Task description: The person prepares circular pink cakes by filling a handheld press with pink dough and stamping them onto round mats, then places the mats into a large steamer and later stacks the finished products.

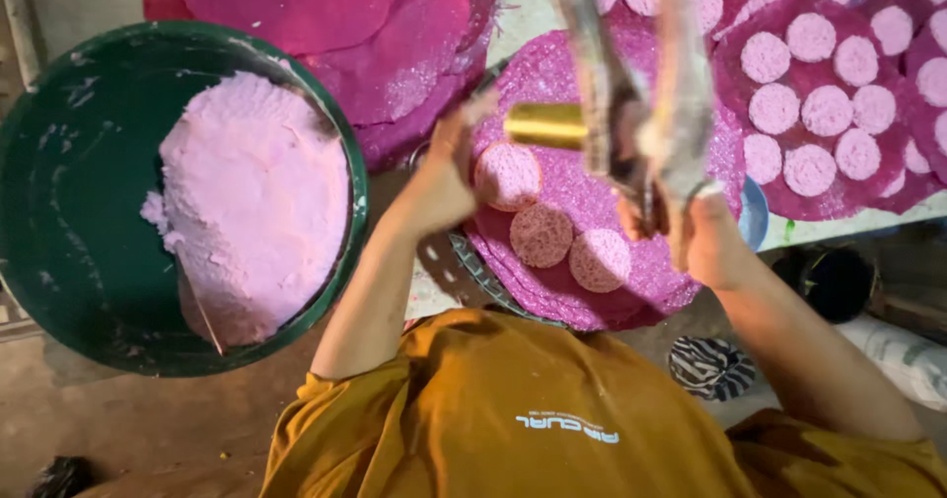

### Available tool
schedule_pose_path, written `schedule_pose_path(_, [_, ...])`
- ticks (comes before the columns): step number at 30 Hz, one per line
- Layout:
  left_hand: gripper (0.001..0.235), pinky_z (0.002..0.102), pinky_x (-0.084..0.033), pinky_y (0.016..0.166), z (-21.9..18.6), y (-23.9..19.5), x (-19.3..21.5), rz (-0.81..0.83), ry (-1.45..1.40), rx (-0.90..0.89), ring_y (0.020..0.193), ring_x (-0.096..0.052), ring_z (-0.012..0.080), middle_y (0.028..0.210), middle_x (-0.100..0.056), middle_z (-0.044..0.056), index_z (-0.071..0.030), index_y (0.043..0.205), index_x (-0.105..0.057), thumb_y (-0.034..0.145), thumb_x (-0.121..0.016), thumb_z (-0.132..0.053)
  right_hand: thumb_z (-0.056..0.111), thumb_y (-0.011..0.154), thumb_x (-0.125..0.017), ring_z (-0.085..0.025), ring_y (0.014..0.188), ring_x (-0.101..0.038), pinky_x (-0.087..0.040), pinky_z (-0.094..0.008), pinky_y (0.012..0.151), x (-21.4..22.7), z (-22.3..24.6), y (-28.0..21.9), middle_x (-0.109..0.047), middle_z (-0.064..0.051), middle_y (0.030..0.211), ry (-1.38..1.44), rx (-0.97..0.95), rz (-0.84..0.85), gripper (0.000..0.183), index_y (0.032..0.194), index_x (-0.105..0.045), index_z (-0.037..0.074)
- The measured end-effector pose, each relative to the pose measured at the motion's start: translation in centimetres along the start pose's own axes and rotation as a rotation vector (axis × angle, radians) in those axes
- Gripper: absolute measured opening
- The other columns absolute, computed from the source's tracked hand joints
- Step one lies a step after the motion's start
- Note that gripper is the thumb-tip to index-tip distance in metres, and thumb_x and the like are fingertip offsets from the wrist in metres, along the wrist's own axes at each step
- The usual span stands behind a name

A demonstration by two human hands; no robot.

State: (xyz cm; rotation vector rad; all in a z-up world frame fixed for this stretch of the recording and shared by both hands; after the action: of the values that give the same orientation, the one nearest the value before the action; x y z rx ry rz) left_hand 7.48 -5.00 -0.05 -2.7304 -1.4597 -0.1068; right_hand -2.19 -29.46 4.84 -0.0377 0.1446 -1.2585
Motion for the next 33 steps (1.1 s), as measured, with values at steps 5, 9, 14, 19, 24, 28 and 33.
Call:
schedule_pose_path(5, [0.117,0.067,-0.009,0.12,0.6,0.2,-2.5,0.235,0.663,0.182,0.154,-0.012,0.0421,0.166,-0.023,0.017,-0.026,0.162,-0.014,0.068,-0.084,-0.016,0.087,0.094,-0.043,-0.019,0.082,-0.055,-0.044,-0.036,0.069,-0.3,2.5,-2.3,-0.058,-0.007,0.103,0.13,0.083,-0.206,0.092,0.131,-0.053,0.003])
schedule_pose_path(9, [0.114,0.064,-0.013,0.118,-0.1,0.5,-2.8,0.204,0.762,0.082,0.149,-0.015,0.0457,0.159,-0.028,0.022,-0.019,0.158,-0.024,0.064,-0.089,-0.022,0.09,0.09,-0.043,-0.02,0.086,-0.054,-0.04,-0.035,0.07,0.1,2.0,-3.9,-0.056,-0.006,0.107,0.143,0.089,-0.319,0.097,0.131,-0.053,0.003])
schedule_pose_path(14, [0.103,0.053,-0.027,0.115,-0.7,-0.1,-2.3,0.14,0.738,-0.04,0.139,-0.037,0.0345,0.149,-0.043,0.016,-0.019,0.156,-0.031,0.069,-0.086,-0.032,0.092,0.086,-0.046,-0.021,0.085,-0.051,-0.037,-0.036,0.071,1.6,0.0,-5.7,-0.054,-0.005,0.103,0.215,0.06,-0.392,0.102,0.134,-0.053,0.003])
schedule_pose_path(19, [0.107,0.057,-0.021,0.115,-1.1,3.4,-2.4,0.142,0.723,-0.053,0.142,-0.029,0.0391,0.148,-0.041,0.019,-0.016,0.156,-0.031,0.069,-0.089,-0.034,0.092,0.088,-0.046,-0.021,0.084,-0.052,-0.038,-0.036,0.072,2.6,-0.6,-6.6,-0.054,-0.005,0.1,0.234,0.106,-0.401,0.1,0.13,-0.052,0.001])
schedule_pose_path(24, [0.106,0.059,-0.02,0.119,-1.3,8.9,-4.2,0.199,0.727,0.024,0.147,-0.024,0.0391,0.154,-0.037,0.019,-0.02,0.157,-0.028,0.073,-0.088,-0.042,0.092,0.087,-0.045,-0.022,0.084,-0.052,-0.038,-0.036,0.072,3.6,-1.0,-7.1,-0.053,-0.005,0.098,0.227,0.102,-0.441,0.102,0.133,-0.052,0.002])
schedule_pose_path(28, [0.11,0.057,-0.019,0.121,-0.6,9.8,-5.0,0.265,0.735,0.103,0.151,-0.02,0.0344,0.16,-0.033,0.014,-0.018,0.159,-0.023,0.073,-0.086,-0.044,0.085,0.092,-0.037,-0.019,0.083,-0.054,-0.043,-0.035,0.07,4.6,-1.4,-7.8,-0.056,-0.005,0.098,0.148,0.071,-0.449,0.09,0.132,-0.052,0.005])
schedule_pose_path(33, [0.096,0.044,-0.025,0.131,-3.4,11.3,-4.5,0.181,-0.532,-0.025,0.164,-0.031,0.0317,0.173,-0.035,0.02,-0.004,0.164,-0.033,0.092,-0.075,-0.052,0.06,0.108,-0.028,-0.02,0.068,-0.055,-0.047,-0.035,0.059,6.7,-3.8,-4.7,-0.061,-0.012,0.081,-0.053,-0.317,-0.31,0.069,0.109,-0.059,-0.001])
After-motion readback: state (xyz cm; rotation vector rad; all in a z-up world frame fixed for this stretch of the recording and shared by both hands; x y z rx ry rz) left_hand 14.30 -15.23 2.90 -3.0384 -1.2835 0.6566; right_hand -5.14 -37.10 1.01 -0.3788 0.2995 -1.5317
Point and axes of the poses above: each hand's wrist, its own y-axis towards the middle knuckle, its own x-axis out of the back of the hand, z = x × y, the point moved 9 cm from there along y, towards the middle knuckle
